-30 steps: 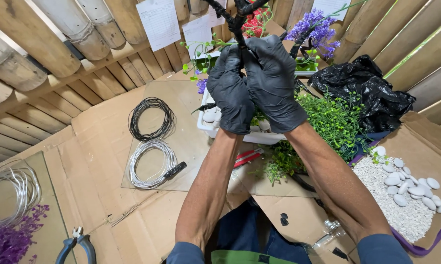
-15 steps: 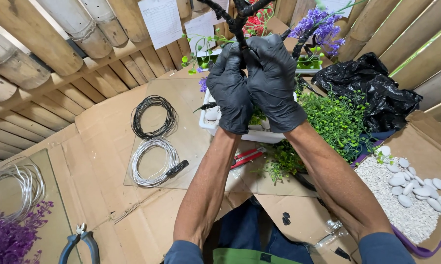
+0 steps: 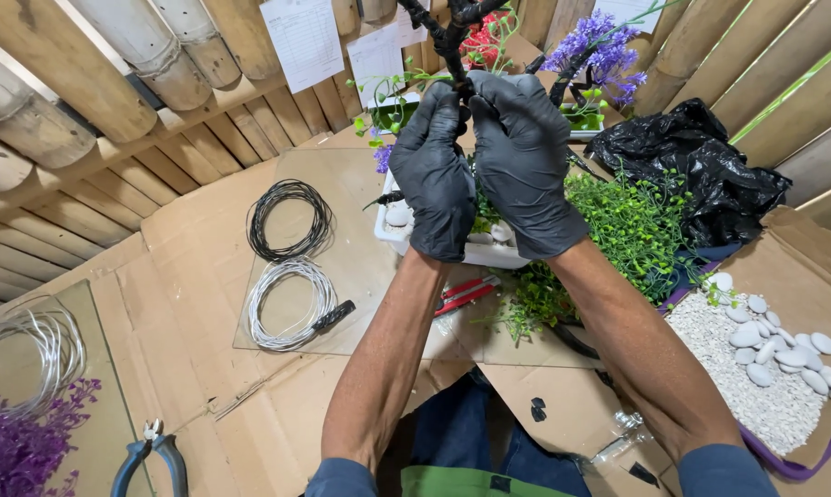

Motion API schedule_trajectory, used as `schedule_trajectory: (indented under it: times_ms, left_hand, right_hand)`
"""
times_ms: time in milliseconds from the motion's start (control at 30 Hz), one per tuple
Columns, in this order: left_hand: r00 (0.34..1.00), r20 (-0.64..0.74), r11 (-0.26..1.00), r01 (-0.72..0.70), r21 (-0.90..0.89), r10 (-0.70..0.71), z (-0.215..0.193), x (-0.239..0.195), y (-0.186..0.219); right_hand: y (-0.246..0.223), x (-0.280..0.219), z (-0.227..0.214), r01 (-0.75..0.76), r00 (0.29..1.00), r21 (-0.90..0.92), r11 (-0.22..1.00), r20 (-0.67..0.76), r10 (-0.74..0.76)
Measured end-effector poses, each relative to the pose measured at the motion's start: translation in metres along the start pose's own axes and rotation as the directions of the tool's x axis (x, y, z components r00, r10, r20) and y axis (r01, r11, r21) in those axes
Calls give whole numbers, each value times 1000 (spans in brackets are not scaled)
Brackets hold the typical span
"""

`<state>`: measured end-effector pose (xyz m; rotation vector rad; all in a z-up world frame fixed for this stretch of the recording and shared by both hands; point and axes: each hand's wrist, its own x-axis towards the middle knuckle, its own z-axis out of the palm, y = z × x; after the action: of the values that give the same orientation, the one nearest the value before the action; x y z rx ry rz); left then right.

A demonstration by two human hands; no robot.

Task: The person arranges artificial green plants and vines onto a black artificial tree structure placed in a white rectangular pot. They use their hands to position the foliage and secure it to the branches.

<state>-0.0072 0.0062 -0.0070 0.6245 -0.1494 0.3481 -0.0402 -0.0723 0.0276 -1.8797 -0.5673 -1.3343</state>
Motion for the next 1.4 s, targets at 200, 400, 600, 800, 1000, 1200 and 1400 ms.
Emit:
schedule_trajectory:
  times_ms: [200, 400, 600, 800, 1000, 1200, 1400]
  left_hand:
    - [995, 38, 994, 85, 68, -87, -10, -24, 24]
    - [994, 55, 984, 90, 151, -100, -9, -69, 87]
    - [992, 100, 918, 28, 396, -73, -37, -126, 150]
    - [972, 195, 572, -87, 816, -130, -128, -164, 160]
    - [814, 572, -14, -576, 818, -102, -245, -178, 111]
    - [805, 547, -109, -580, 808, -229, -247, -176, 113]
    - [833, 470, -85, -512, 855, -293, -305, -185, 81]
  right_hand:
    - [-45, 5, -24, -55, 998, 28, 998, 15, 55]
    - [-77, -7, -64, -170, 985, -26, 985, -29, 170]
    - [-94, -72, -101, -390, 920, -34, 920, -43, 389]
    - [-119, -160, -121, -664, 741, 25, 747, -104, 663]
    - [-103, -257, -119, -640, 761, -315, 701, -132, 635]
    - [-93, -270, -113, -651, 746, -315, 690, -95, 660]
    - [-91, -289, -118, -749, 635, -303, 588, -77, 769]
